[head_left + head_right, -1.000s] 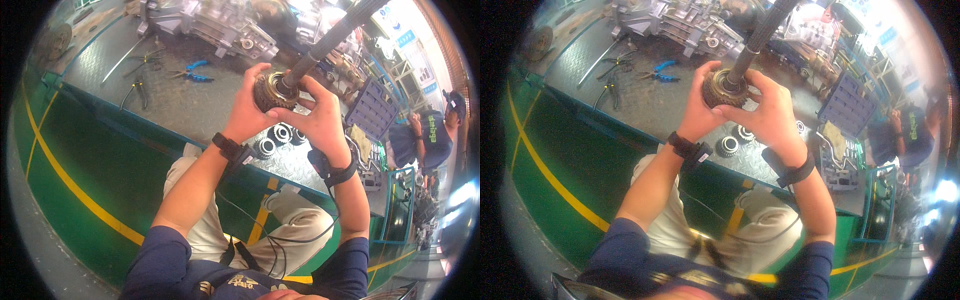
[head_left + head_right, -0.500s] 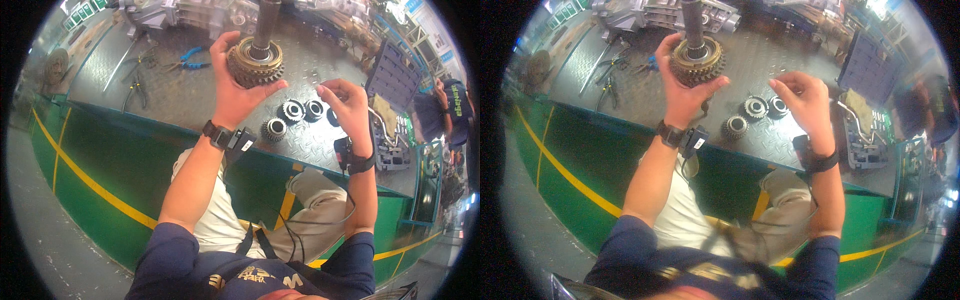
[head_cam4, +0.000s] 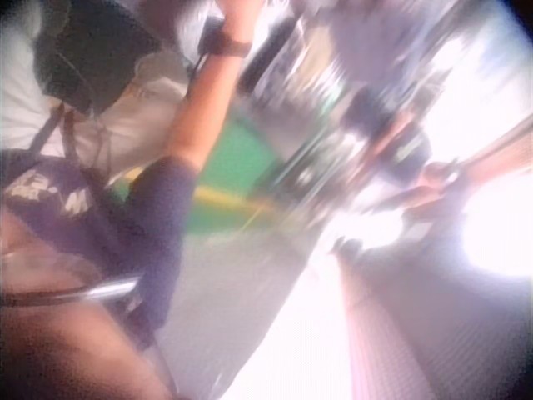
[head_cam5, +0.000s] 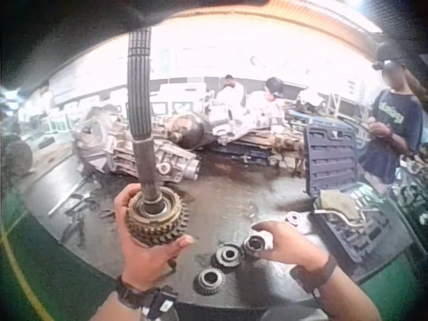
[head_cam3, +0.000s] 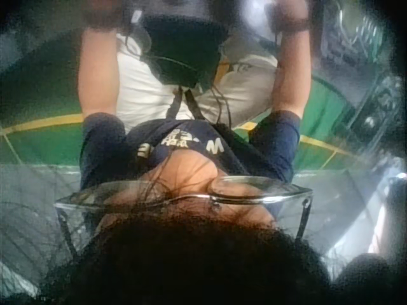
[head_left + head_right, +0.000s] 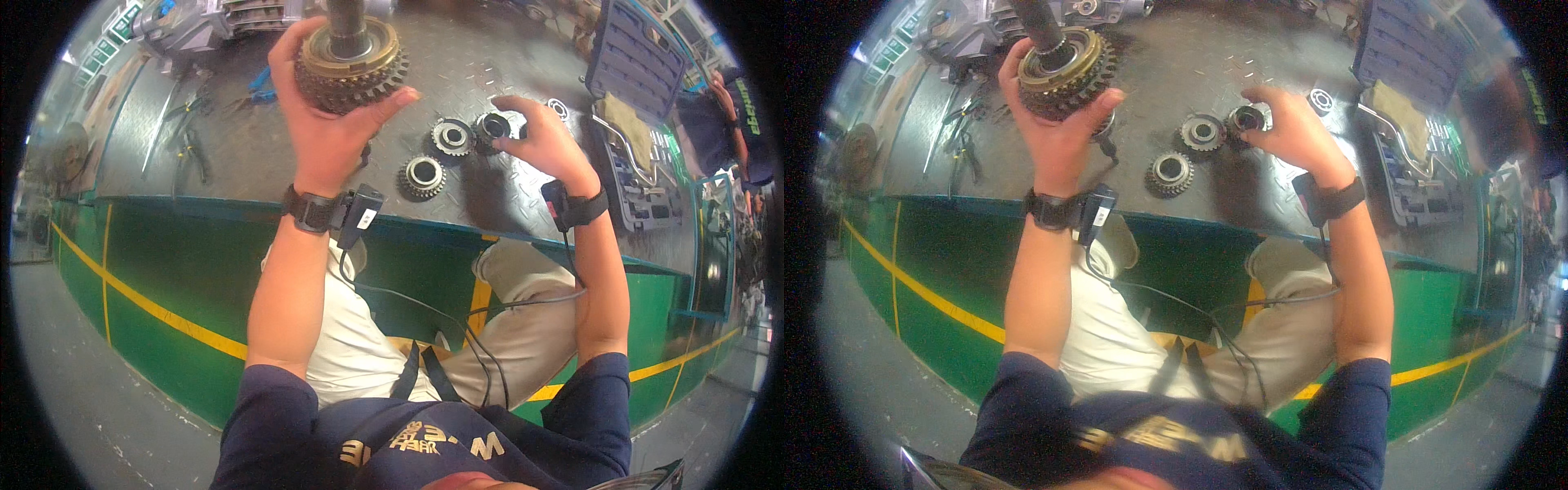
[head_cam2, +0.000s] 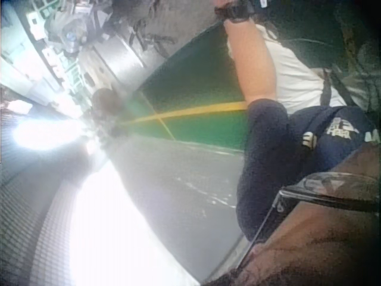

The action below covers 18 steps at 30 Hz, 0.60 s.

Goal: The person slides several gears and collars onto a metal shaft by hand while holding the assembly over a workbench.

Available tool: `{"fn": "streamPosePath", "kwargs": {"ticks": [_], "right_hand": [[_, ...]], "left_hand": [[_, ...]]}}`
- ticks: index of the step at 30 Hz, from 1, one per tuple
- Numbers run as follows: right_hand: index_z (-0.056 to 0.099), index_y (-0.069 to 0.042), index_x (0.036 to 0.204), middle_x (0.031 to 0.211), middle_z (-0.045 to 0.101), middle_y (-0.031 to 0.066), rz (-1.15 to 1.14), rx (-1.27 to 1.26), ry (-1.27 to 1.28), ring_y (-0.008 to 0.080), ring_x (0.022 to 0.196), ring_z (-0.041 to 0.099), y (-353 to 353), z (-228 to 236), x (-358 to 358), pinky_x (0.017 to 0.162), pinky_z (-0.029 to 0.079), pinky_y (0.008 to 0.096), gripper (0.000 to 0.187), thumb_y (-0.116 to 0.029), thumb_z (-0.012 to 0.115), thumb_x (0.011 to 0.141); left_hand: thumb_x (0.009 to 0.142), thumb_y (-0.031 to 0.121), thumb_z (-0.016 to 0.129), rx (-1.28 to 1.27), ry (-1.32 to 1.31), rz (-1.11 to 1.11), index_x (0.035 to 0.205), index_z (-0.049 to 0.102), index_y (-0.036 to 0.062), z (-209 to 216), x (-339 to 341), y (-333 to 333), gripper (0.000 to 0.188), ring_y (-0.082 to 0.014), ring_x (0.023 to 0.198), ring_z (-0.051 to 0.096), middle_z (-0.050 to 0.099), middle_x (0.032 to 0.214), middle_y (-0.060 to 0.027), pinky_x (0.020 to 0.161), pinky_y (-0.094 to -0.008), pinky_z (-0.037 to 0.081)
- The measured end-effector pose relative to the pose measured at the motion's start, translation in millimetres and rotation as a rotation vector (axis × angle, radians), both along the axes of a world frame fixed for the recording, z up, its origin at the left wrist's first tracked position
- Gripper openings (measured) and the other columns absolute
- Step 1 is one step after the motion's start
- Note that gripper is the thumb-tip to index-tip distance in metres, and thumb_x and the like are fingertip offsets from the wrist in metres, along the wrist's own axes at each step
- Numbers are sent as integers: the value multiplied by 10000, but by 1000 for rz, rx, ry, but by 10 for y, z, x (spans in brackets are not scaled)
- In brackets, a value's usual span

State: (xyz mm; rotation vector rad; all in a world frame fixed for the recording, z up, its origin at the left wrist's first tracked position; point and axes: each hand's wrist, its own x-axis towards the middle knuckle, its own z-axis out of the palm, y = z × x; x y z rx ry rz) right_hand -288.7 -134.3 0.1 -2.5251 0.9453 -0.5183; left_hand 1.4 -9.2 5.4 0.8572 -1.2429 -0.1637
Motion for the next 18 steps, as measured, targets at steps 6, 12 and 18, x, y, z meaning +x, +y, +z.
{"fn": "streamPosePath", "kwargs": {"ticks": [6, 12, 18], "right_hand": [[638, -11, 1353, 1305, 676, 252, 59, -41, 41, 424, 1236, 624, -16, -103, 29, 1072, 490, 458, 679, -172, 858, 731], [574, -26, 1428, 1331, 653, 234, 195, -24, 62, 421, 1279, 590, 91, -189, 311, 1134, 440, 499, 798, -207, 886, 716], [599, -110, 1430, 1290, 666, 169, 161, 13, 207, 378, 1267, 615, 154, -171, 456, 1225, 286, 677, 728, -216, 825, 746]], "left_hand": [[694, 69, 986, -7, 69, -48, 1537, 315, 96, 3, -19, 25, 1079, -222, 1160, 667, 602, 1336, -131, 979, -342, 599], [694, 104, 996, 57, 148, -85, 1512, 339, 91, 93, 0, 109, 1049, -211, 1144, 659, 586, 1326, -118, 967, -345, 587], [670, 155, 1018, 46, 147, -80, 1476, 367, 81, 116, -73, 111, 1039, -196, 1155, 641, 555, 1326, -102, 987, -348, 576]]}}
